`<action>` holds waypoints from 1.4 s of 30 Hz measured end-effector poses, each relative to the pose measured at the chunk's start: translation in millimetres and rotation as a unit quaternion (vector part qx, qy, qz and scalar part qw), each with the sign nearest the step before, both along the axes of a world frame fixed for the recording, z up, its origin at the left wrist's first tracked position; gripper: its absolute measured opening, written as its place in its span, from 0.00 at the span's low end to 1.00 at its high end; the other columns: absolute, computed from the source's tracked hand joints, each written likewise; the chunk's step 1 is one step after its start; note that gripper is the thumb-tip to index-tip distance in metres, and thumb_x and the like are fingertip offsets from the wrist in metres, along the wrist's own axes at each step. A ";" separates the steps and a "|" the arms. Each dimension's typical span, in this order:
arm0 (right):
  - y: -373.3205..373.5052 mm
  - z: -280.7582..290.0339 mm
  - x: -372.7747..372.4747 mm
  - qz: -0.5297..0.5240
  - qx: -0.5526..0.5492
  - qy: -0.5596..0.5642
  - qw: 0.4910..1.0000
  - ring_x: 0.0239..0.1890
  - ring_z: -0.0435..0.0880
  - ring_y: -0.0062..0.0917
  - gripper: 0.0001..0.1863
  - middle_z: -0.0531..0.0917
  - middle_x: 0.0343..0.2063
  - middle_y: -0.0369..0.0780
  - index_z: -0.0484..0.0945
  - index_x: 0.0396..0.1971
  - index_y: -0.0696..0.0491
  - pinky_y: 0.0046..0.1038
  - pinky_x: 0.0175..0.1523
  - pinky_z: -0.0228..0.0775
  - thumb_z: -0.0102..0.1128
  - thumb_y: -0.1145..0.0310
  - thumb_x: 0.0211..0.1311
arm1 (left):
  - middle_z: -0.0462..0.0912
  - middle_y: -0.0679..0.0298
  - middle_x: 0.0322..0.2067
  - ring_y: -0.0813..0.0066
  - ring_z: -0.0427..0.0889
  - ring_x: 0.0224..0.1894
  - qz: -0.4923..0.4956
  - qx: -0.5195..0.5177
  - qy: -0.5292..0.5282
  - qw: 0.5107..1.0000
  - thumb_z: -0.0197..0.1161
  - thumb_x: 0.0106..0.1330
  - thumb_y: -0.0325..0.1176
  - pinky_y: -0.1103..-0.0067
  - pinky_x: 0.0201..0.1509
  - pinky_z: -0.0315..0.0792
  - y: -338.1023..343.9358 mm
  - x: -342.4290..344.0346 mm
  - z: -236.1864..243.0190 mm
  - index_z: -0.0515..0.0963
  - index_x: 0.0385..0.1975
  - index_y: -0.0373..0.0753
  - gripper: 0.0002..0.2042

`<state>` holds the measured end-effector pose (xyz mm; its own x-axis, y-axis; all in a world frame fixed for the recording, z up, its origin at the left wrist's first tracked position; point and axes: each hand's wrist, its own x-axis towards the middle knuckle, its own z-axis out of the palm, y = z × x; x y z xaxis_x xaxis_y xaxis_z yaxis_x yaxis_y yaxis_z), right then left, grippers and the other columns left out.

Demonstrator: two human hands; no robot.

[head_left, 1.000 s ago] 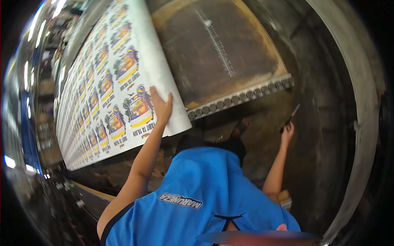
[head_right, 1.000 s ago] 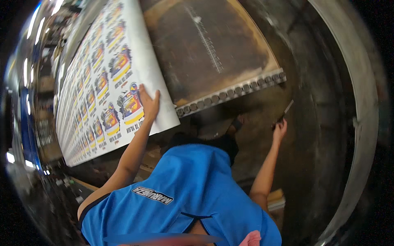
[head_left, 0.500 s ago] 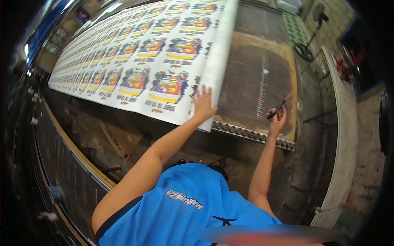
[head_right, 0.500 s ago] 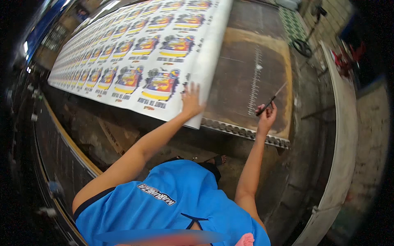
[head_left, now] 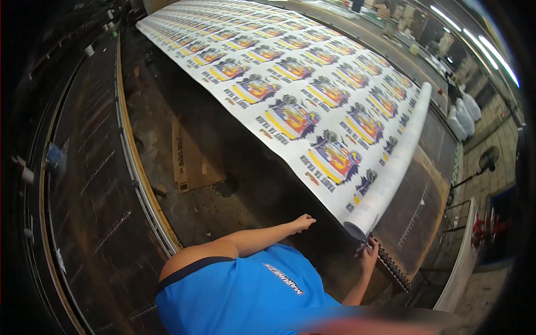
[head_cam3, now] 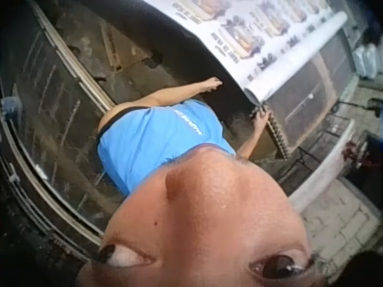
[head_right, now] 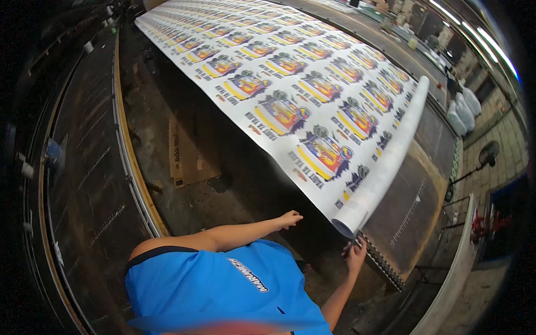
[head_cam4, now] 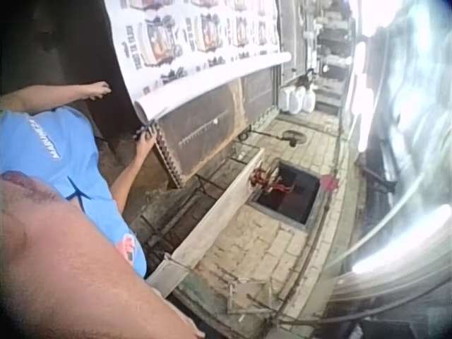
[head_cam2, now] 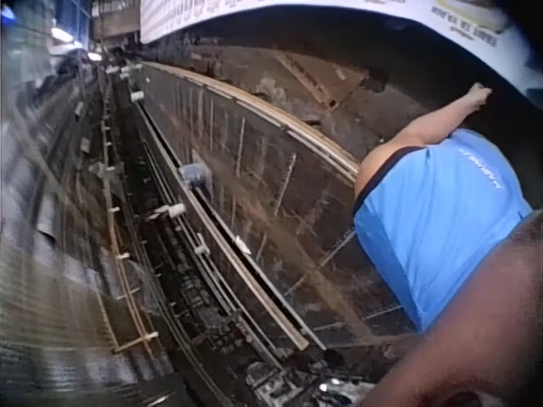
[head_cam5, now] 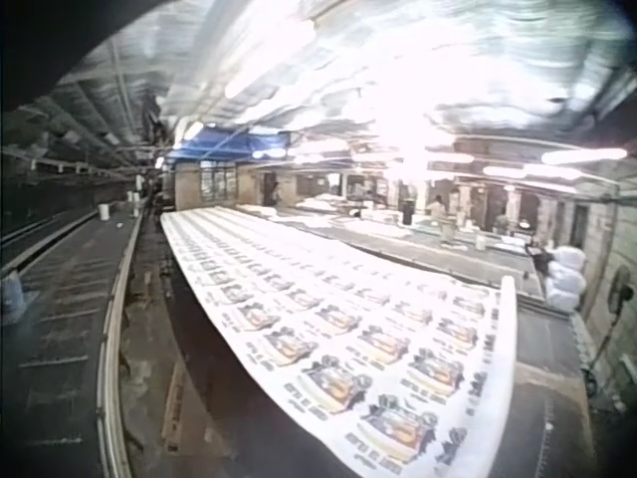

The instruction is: The recorder uses scissors to cut along the printed edge of a large sheet of fabric on an industrial table.

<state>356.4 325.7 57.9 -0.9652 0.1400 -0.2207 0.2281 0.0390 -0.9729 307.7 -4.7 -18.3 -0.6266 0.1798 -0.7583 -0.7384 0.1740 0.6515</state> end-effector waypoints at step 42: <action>-716.2 -75.4 -628.3 0.000 0.521 0.094 0.848 0.39 0.82 0.50 0.14 0.78 0.40 0.53 0.76 0.43 0.57 0.49 0.44 0.74 0.53 0.66 0.61 | 0.64 0.53 0.68 0.52 0.69 0.66 0.454 0.110 0.076 0.881 0.60 0.66 0.61 0.56 0.64 0.64 -832.0 -341.1 24.8 0.57 0.68 0.44 0.38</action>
<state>-271.9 -390.5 -17.5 -0.9696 0.1642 0.1815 0.0722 0.9003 -0.4293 -33.4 -836.8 6.5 -0.6782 -0.3162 -0.6633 -0.4096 -0.5868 0.6985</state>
